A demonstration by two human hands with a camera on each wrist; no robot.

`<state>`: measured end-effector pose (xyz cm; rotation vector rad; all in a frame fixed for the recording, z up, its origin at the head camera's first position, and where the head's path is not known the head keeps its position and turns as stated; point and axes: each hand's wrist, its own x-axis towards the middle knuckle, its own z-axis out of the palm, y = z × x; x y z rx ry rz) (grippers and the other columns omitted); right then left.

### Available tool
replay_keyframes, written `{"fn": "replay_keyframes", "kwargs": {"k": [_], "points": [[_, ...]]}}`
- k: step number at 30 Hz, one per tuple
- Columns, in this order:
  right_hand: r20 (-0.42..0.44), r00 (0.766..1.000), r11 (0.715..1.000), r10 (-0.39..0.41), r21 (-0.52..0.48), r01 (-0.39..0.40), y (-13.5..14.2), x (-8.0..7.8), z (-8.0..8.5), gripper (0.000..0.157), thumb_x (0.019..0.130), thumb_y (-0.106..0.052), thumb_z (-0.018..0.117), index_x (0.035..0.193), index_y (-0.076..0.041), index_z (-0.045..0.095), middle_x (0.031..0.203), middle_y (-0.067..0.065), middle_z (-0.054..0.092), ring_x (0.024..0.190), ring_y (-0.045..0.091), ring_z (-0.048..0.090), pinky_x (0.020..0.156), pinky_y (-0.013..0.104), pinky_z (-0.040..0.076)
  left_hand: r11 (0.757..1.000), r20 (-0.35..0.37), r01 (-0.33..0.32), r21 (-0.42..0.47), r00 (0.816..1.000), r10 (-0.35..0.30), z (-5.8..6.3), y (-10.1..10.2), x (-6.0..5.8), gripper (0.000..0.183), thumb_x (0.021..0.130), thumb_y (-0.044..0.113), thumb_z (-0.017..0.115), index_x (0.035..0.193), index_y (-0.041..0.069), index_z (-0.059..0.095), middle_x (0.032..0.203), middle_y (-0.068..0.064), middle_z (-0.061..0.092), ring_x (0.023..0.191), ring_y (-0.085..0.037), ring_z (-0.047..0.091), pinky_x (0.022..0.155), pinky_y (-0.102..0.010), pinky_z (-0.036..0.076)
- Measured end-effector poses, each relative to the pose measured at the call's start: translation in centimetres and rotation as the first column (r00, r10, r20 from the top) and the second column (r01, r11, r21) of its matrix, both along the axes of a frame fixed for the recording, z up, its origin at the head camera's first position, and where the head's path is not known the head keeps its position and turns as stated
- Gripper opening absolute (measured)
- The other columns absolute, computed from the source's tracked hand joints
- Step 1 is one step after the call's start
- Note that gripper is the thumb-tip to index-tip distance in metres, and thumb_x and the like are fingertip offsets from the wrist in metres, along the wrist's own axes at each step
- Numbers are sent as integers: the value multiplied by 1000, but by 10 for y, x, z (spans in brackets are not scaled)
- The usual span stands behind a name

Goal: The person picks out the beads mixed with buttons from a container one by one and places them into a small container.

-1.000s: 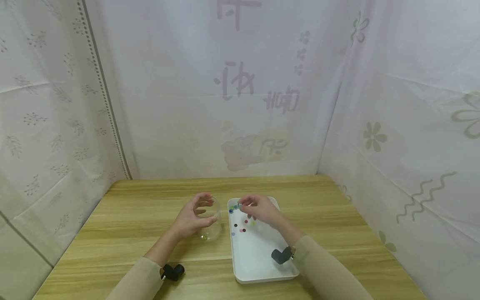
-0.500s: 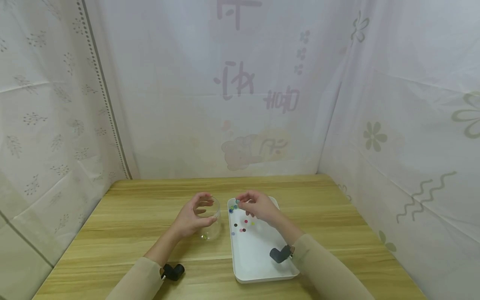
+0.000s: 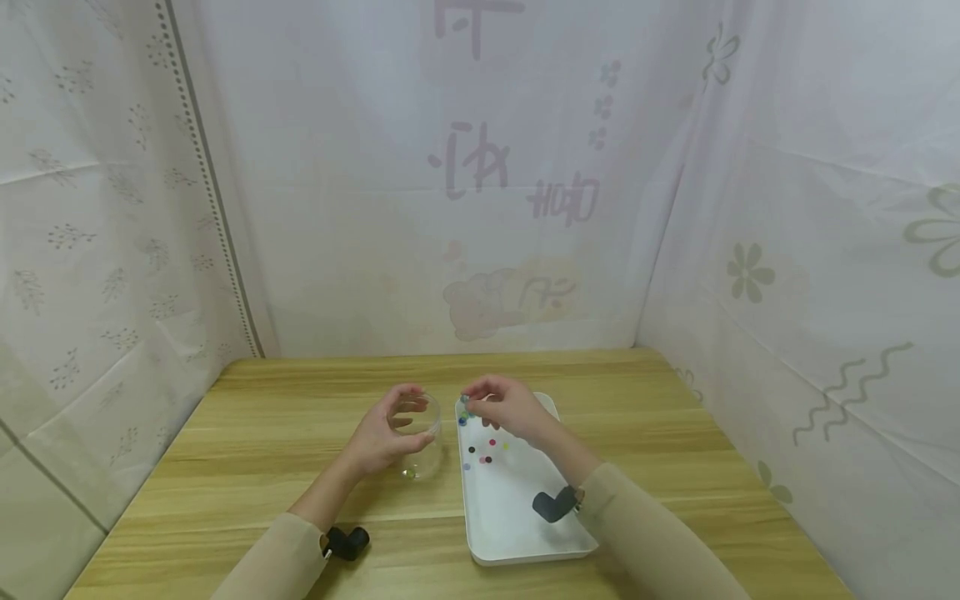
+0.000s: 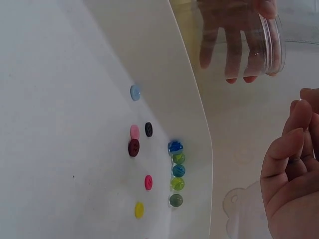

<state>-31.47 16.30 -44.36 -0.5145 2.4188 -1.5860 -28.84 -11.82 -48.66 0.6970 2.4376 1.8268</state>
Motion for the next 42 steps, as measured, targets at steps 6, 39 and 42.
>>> {"fn": "replay_keyframes", "kwargs": {"k": [6, 39, 42], "points": [[-15, 1000, 1000, 26, -7, -26, -6, 2, 5, 25, 102, -19, 76, 126, -13, 76, 111, 4, 73, 75, 14, 62, 64, 25, 52, 1000, -11, 3, -4, 1000, -4, -1, 0, -1, 73, 91, 20, 87, 153, 9, 50, 151, -26, 62, 141, -43, 61, 119, -68, 48], [-62, 990, 990, 124, -64, -128, -51, 6, 32, 23, 104, -23, 75, 125, -13, 75, 114, 4, 71, 76, 19, 63, 66, 28, 53, 1000, -4, 5, 1, 1000, -5, -1, 0, 1, 67, 92, 21, 86, 150, 15, 51, 151, -23, 62, 142, -41, 60, 120, -68, 48], [-69, 989, 989, 131, -55, -135, -53, 6, 32, 22, 105, -24, 75, 124, -14, 75, 114, 4, 71, 76, 19, 63, 63, 25, 51, 1000, 3, 6, 3, 1000, -6, -1, 0, 1, 68, 92, 21, 85, 150, 15, 51, 151, -22, 62, 143, -42, 59, 121, -68, 47]]}}
